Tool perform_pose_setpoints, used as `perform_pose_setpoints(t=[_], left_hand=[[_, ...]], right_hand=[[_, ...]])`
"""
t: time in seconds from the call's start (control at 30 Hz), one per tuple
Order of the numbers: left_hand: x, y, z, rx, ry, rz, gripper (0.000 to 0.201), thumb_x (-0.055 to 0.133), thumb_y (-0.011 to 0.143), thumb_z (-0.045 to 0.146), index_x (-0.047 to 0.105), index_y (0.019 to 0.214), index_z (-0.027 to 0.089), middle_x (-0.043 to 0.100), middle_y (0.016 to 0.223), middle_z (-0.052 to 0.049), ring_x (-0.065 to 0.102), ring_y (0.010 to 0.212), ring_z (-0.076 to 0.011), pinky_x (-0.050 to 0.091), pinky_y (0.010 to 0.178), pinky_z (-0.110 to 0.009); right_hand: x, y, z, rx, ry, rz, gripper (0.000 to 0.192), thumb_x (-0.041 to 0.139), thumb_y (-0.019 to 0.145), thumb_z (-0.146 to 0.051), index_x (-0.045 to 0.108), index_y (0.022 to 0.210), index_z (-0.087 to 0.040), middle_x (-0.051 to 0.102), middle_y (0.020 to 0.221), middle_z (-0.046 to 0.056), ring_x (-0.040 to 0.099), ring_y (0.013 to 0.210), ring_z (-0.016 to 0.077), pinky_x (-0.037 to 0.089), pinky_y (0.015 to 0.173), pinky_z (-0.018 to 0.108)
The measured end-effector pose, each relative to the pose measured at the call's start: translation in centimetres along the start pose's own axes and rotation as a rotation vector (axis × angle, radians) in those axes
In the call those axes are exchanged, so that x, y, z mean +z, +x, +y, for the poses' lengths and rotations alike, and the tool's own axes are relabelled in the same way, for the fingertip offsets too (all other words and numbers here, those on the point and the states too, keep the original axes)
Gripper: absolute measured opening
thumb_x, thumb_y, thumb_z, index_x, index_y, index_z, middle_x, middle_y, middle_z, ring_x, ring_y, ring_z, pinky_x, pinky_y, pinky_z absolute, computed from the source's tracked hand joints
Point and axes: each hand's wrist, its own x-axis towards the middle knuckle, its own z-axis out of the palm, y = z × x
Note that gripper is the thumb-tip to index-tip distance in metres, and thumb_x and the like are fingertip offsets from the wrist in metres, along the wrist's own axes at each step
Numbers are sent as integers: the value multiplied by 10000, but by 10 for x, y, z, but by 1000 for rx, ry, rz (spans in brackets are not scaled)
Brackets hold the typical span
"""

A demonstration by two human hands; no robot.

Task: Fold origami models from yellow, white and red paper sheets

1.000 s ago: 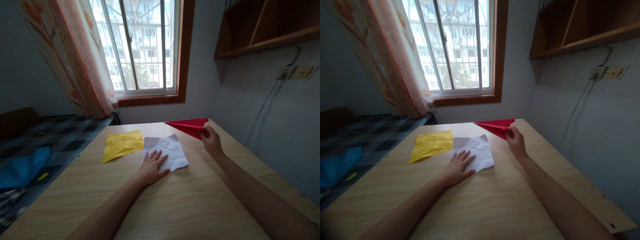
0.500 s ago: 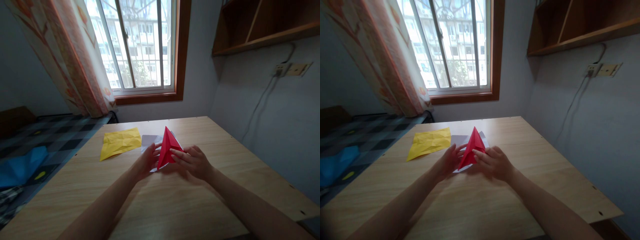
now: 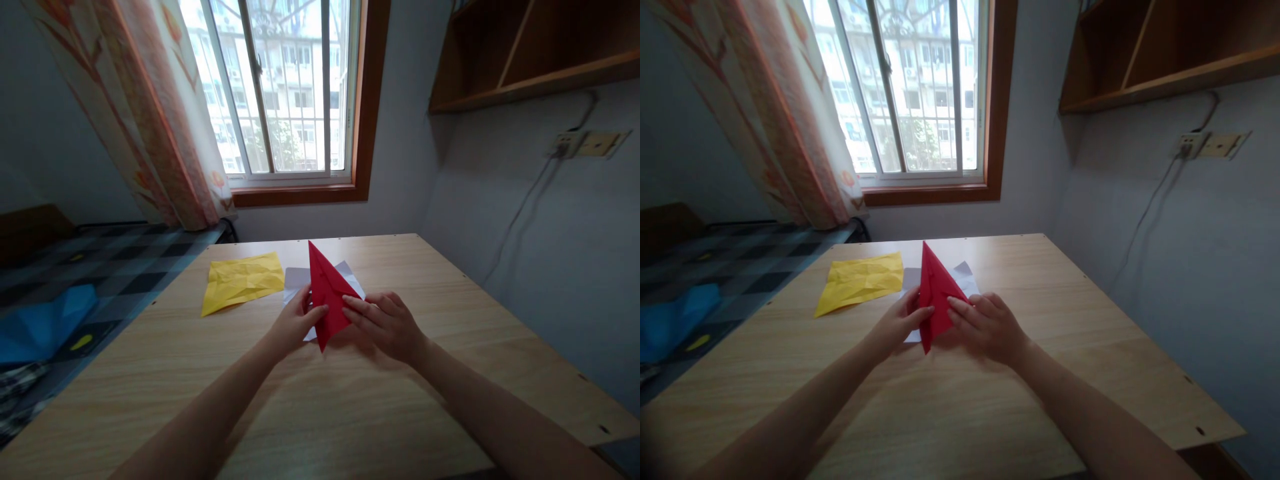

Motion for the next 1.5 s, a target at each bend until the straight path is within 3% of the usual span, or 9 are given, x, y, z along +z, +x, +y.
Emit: perform_pose_setpoints(t=[0.17, 0.43, 0.6, 0.83, 0.97, 1.03, 1.13, 1.23, 1.5], left_hand=[[-3, 3, 0, -6, -37, 209, 621, 583, 778, 286, 417, 1370, 201, 664, 1031, -46, 644, 849, -182, 517, 741, -297], [-8, 10, -2, -13, -227, 407, 421, 579, 663, 190, 562, 1083, 177, 686, 896, -25, 638, 753, -169, 516, 664, -265], [-12, 11, 1, -12, -250, 526, 384, 563, 717, 239, 549, 1099, 213, 675, 808, 1, 635, 676, -165, 524, 610, -279], [-12, 9, -3, 140, -121, 484, 392, 633, 755, 408, 622, 1082, 193, 695, 1008, -45, 646, 852, -193, 527, 752, -315], [-5, 2, -2, 211, 26, 424, 387, 624, 787, 436, 657, 1083, 188, 687, 1088, -61, 629, 964, -222, 509, 820, -322], [0, -2, -1, 245, 86, 387, 375, 598, 816, 438, 659, 1091, 190, 686, 1099, -64, 626, 982, -230, 507, 836, -330], [8, -7, -1, 264, 138, 343, 372, 557, 853, 433, 646, 1119, 189, 687, 1104, -68, 629, 971, -232, 500, 856, -344], [12, -10, -1, 261, 168, 311, 361, 540, 867, 425, 642, 1116, 185, 689, 1097, -70, 630, 960, -234, 495, 865, -351], [10, -8, -1, 193, 134, 320, 347, 582, 845, 399, 634, 1134, 213, 697, 993, -43, 638, 912, -219, 510, 759, -293]], right_hand=[[1, -2, 5, 20, 10, -1, 270, 441, 979, -155, 691, 1075, -196, 713, 1164, 28, 579, 953, 194, 462, 802, 338], [3, -5, 5, 43, 112, -17, 311, 455, 958, -130, 646, 1201, -170, 693, 1194, 82, 570, 999, 211, 458, 831, 359], [7, -7, 2, 66, 175, -35, 334, 450, 954, -134, 622, 1235, -180, 681, 1220, 72, 569, 1015, 214, 468, 848, 366], [10, -6, -3, 227, 236, -78, 307, 591, 814, -169, 649, 1113, -211, 671, 1215, 57, 549, 1018, 282, 440, 856, 464], [18, -6, -5, 478, 396, -23, 282, 654, 798, -272, 596, 1068, -212, 653, 1053, 92, 567, 975, 270, 474, 853, 460], [21, -4, -8, 612, 505, 8, 465, 705, 770, -347, 530, 1176, -201, 603, 1062, 111, 569, 976, 267, 512, 841, 447], [22, -2, -13, 646, 601, -30, 772, 698, 770, -308, 311, 1433, -232, 484, 1314, 142, 511, 1156, 287, 499, 949, 480], [22, -1, -16, 668, 632, -40, 844, 602, 817, -211, 140, 1520, -273, 369, 1461, 135, 432, 1282, 287, 469, 1012, 497], [24, -6, 0, 877, 752, 120, 611, 523, 839, -149, 381, 1420, -269, 590, 1250, 121, 630, 796, 166, 570, 780, 381]])
